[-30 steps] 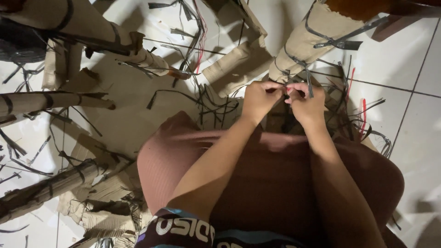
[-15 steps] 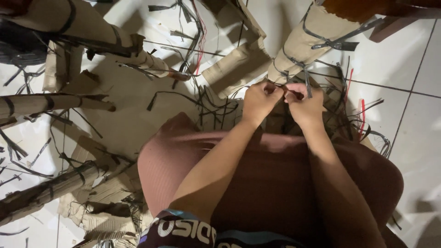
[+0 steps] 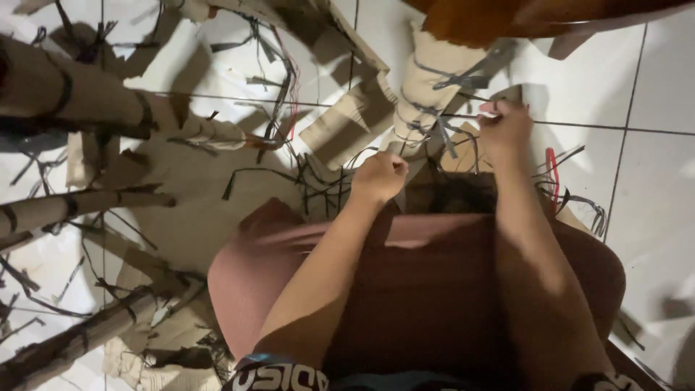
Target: Wrapping the legs of a wooden chair with protective cardboard and securing it with plastic ties.
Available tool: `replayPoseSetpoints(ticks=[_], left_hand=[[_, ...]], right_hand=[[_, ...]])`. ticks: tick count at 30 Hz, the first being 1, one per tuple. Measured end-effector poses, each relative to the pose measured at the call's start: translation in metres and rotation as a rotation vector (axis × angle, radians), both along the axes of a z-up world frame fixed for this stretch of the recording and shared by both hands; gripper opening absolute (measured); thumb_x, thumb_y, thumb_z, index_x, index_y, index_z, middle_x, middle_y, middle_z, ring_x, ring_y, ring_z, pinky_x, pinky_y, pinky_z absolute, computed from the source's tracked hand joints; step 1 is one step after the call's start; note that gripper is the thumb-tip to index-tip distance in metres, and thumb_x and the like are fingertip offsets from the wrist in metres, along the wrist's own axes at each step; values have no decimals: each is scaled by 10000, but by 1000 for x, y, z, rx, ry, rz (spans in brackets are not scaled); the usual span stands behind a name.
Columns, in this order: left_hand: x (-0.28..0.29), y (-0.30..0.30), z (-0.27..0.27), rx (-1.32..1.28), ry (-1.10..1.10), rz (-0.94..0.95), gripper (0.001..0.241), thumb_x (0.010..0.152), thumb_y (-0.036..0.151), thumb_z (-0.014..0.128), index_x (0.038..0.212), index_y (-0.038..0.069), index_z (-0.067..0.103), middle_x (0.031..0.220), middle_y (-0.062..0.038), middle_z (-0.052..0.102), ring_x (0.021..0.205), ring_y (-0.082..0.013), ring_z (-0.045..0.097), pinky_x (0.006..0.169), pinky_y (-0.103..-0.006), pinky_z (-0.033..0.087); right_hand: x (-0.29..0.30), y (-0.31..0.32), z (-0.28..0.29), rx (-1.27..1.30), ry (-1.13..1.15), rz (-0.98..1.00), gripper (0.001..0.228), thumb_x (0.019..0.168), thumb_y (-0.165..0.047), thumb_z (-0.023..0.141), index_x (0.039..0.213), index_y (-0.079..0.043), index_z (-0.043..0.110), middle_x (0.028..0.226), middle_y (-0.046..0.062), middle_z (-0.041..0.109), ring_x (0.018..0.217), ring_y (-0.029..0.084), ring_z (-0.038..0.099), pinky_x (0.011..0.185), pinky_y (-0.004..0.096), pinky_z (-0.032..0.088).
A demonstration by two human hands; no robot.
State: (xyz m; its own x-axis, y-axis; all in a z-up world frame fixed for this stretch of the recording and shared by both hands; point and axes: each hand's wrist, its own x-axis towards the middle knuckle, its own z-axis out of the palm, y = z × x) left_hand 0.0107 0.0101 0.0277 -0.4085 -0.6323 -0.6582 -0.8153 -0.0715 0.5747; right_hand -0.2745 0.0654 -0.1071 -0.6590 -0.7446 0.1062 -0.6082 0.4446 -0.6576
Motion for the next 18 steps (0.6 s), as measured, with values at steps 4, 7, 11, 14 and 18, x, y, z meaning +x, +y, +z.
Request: replayPoseSetpoints(ticks=[4,7,11,14,18], left_hand=[[-8,2,-16,-1,-185,-155,351,938,251,566,1253,200,712,1168,-91,743,1158,-320,695,950,-480,567],[-10,1,-12,12,-242,-184,372,940,204,577,1295,197,685,1216,-100,723,1197,-323,675,967,-491,562],[-13,-1,10,33,-272,-241,392,966,172,528,1336,171,657,1246,-121,714,1211,-320,669,988,-487,556],[-8,1,0,18,-257,-256,406,969,185,525,1359,160,634,1262,-135,700,1226,-325,658,1002,-495,549],[8,6,28,5,-206,-254,391,968,172,509,1335,162,643,1278,-135,696,1239,-341,649,1019,-497,544]], right_hand=[[41,-12,32,174,14,135,151,810,-41,827,939,-112,792,896,166,668,897,414,702,771,484,588],[55,-22,44,375,144,269,182,806,-61,836,975,-54,769,921,163,672,945,387,700,798,461,614],[61,-9,4,540,104,323,463,713,-10,893,1126,6,684,898,152,662,967,382,694,836,494,624],[67,-6,44,484,-50,254,499,749,30,841,1192,79,615,889,159,673,944,361,708,807,498,618],[34,-10,7,309,-722,-112,205,932,-210,610,984,-33,699,751,30,631,714,155,670,629,289,564]])
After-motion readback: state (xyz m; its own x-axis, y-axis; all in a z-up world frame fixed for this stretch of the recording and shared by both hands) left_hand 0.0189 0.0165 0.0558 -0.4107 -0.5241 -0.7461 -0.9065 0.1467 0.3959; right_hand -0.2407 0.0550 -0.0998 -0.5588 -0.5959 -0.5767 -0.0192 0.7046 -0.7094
